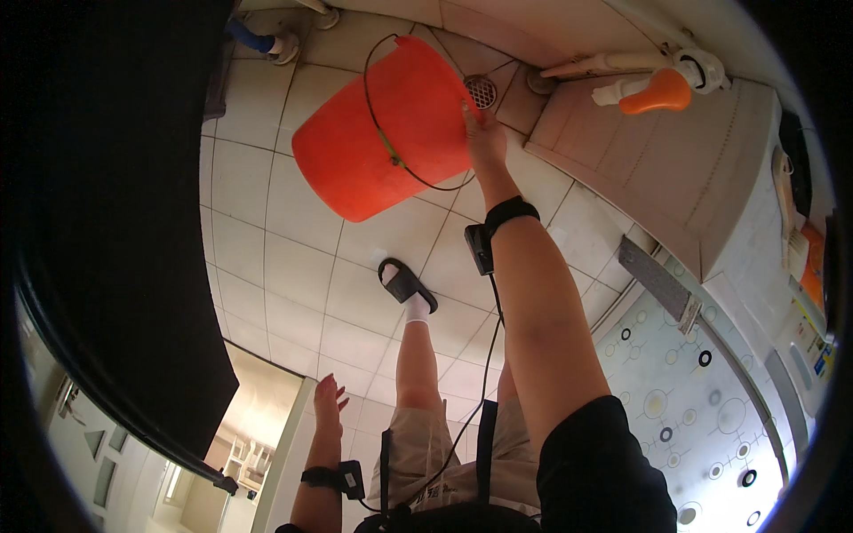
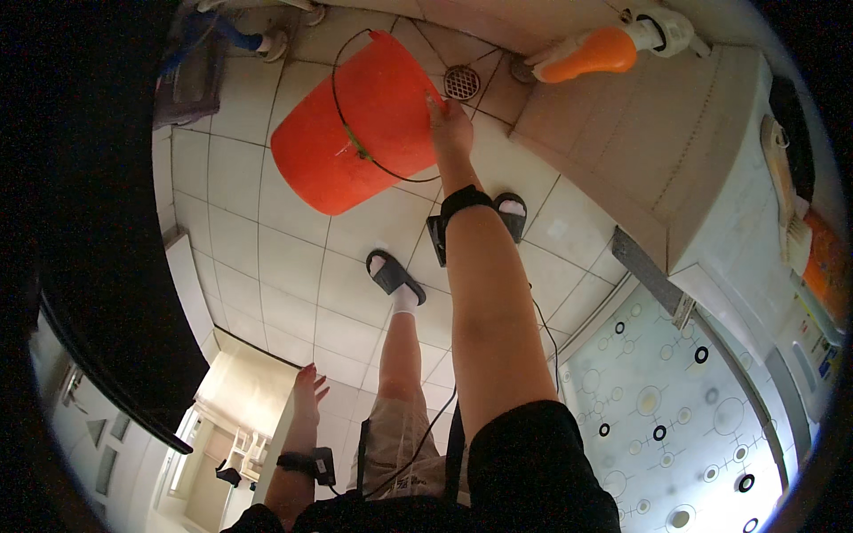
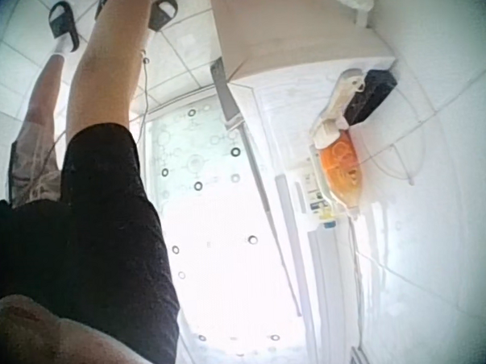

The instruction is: The person fills a red bucket with water from a hose in a bathroom, then moves to a sink and places a pink basin into it.

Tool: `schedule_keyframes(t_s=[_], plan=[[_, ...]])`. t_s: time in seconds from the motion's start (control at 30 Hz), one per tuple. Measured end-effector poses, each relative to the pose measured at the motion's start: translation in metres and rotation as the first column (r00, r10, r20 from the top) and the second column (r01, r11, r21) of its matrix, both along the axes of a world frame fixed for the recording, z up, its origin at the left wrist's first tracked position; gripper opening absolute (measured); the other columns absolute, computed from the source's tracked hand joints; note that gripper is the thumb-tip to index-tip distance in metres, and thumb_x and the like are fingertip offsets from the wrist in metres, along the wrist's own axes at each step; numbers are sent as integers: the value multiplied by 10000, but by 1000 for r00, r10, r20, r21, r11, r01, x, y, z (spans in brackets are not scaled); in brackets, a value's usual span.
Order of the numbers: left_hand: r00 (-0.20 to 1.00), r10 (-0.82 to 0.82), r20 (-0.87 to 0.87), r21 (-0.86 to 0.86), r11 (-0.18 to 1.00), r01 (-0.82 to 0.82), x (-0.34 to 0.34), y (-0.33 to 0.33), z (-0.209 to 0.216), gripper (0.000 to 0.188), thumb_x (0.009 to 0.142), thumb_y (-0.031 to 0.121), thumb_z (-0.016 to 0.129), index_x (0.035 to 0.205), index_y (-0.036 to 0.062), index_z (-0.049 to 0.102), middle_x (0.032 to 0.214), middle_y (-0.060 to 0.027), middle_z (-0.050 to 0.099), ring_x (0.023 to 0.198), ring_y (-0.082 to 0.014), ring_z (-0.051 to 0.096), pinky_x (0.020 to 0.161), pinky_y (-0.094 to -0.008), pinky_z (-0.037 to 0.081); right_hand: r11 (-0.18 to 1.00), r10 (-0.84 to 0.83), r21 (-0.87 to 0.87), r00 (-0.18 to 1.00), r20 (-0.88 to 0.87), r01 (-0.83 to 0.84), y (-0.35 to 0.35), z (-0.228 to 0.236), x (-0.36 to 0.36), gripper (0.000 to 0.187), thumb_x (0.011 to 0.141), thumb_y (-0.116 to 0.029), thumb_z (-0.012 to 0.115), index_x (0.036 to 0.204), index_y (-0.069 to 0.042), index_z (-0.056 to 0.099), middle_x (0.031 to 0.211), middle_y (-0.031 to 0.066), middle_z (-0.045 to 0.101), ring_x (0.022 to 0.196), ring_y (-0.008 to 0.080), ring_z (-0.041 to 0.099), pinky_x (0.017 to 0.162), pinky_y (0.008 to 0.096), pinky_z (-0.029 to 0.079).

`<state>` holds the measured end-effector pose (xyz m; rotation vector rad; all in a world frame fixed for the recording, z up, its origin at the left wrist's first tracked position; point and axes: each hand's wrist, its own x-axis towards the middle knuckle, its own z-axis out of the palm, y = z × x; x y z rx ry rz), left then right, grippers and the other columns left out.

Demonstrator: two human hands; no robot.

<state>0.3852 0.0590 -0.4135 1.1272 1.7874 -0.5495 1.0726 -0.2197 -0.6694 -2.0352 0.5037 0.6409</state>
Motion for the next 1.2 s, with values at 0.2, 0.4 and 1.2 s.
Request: schedule_keyframes(t_s=[0.2, 0.4, 1.2], plan=[[995, -43, -89, 11, 999, 44, -38, -3, 39, 504, 1216, 272, 675, 1706, 156, 659, 1596, -60, 723, 1352, -260, 725, 1061, -505, 647, 994, -85, 72, 996, 13, 84, 12, -2, -10, 679, 1189, -733, 694, 1193, -56, 736, 1049, 199, 817, 955, 410, 793, 901, 559, 619], [988, -84, -127, -17, 996, 82, -58, -10, 58, 521, 1209, 275, 666, 1715, 153, 649, 1593, -78, 722, 1367, -263, 713, 1083, -514, 640, 988, -146, 45, 989, -31, 148, 7, 11, -21, 713, 1169, -752, 722, 1103, -43, 687, 998, 201, 784, 929, 407, 767, 886, 555, 622], [790, 498, 358, -20, 850, -527, -6, 133, 139, 789, 1156, 738, 728, 1572, 76, 619, 1515, -182, 724, 1393, -384, 751, 1144, -565, 653, 364, 772, -149, 208, 601, -919, 245, 341, -495, 194, 1041, -156, 765, 1222, -166, 834, 1258, 15, 844, 1401, 281, 732, 1325, 500, 465]])
